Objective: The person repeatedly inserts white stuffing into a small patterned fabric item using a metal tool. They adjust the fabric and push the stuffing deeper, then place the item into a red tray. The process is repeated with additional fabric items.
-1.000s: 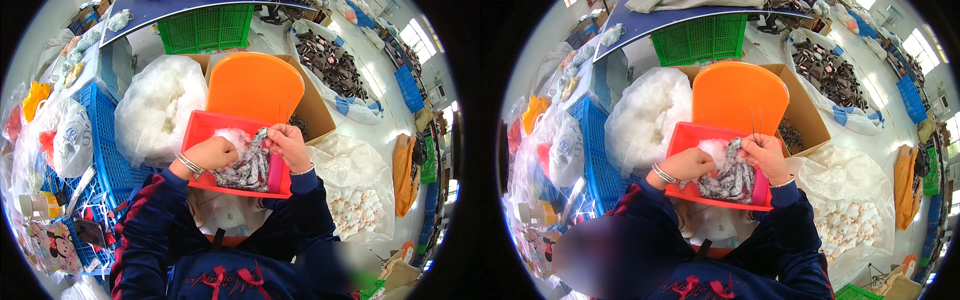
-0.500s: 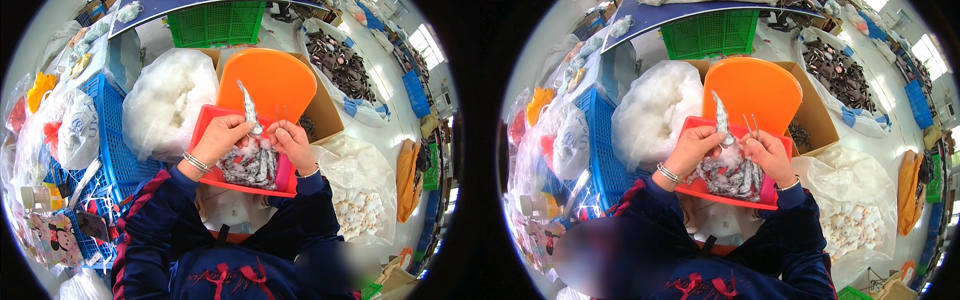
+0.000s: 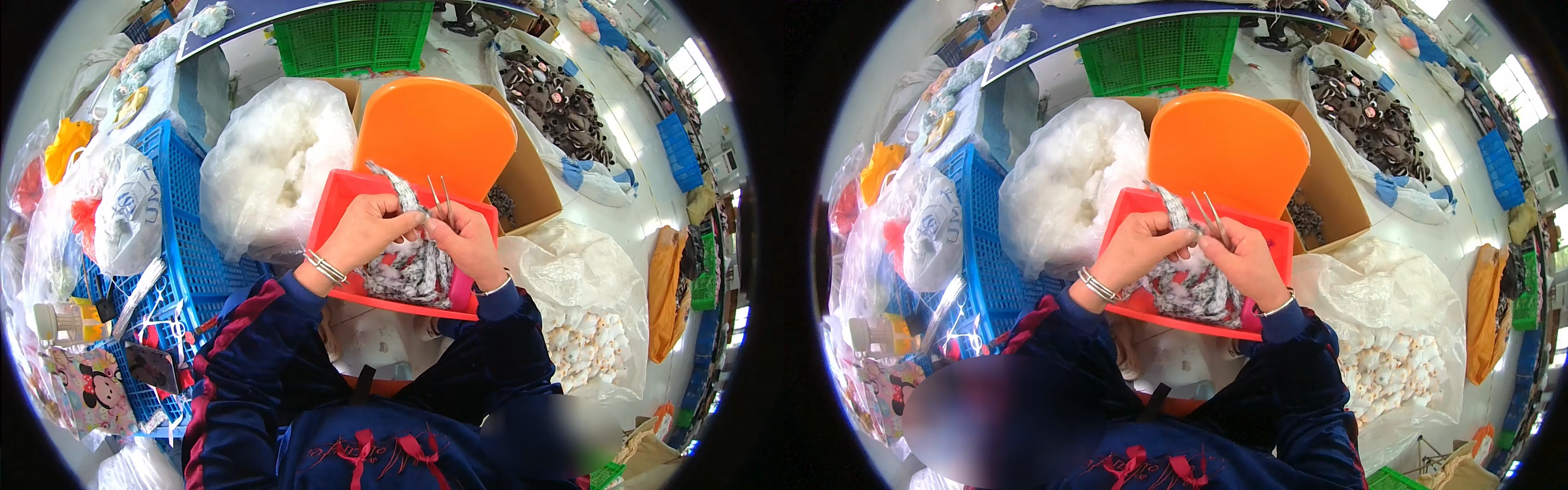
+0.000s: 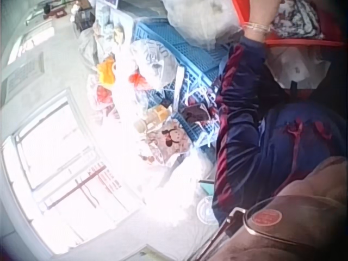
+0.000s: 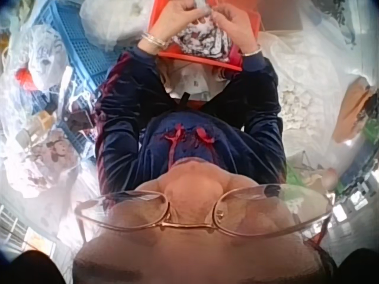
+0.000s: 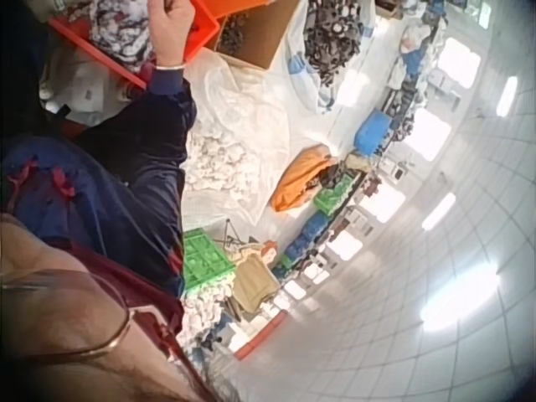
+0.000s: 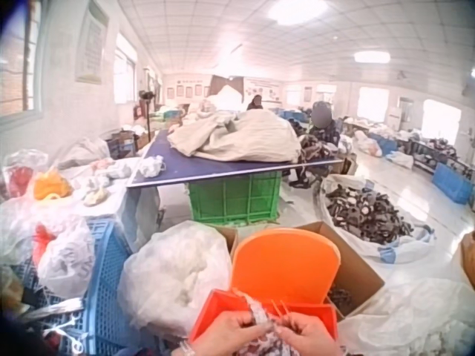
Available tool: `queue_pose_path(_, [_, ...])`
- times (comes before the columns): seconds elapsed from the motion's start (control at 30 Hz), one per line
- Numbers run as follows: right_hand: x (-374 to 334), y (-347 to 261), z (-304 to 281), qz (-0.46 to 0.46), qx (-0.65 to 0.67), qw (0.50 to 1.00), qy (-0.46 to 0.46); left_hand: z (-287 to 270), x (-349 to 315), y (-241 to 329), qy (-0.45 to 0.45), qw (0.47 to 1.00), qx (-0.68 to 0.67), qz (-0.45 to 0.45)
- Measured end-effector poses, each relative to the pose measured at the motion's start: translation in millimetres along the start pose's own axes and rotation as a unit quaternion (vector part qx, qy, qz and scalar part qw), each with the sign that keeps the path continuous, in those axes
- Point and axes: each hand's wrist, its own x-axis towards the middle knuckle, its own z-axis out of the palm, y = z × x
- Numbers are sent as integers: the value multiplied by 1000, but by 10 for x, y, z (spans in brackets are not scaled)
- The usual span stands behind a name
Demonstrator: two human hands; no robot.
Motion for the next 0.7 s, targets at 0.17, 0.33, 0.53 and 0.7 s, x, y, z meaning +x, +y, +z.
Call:
queue_pose_path(0.17, [-19, -102, -114, -16, -32, 999, -18, -110, 16, 63, 52, 997, -40, 40])
queue_pose_path(0.33, [-36, -34, -115, -40, -80, 996, -8, -109, -2, 122, 83, 992, -86, 41])
queue_pose_path(0.53, [-37, -77, -96, -46, -95, 994, 11, -112, -24, 179, 95, 993, -61, 37])
queue_pose_path(0.7, [-48, -117, -84, -68, -121, 990, 16, -123, -5, 142, 94, 992, -77, 41])
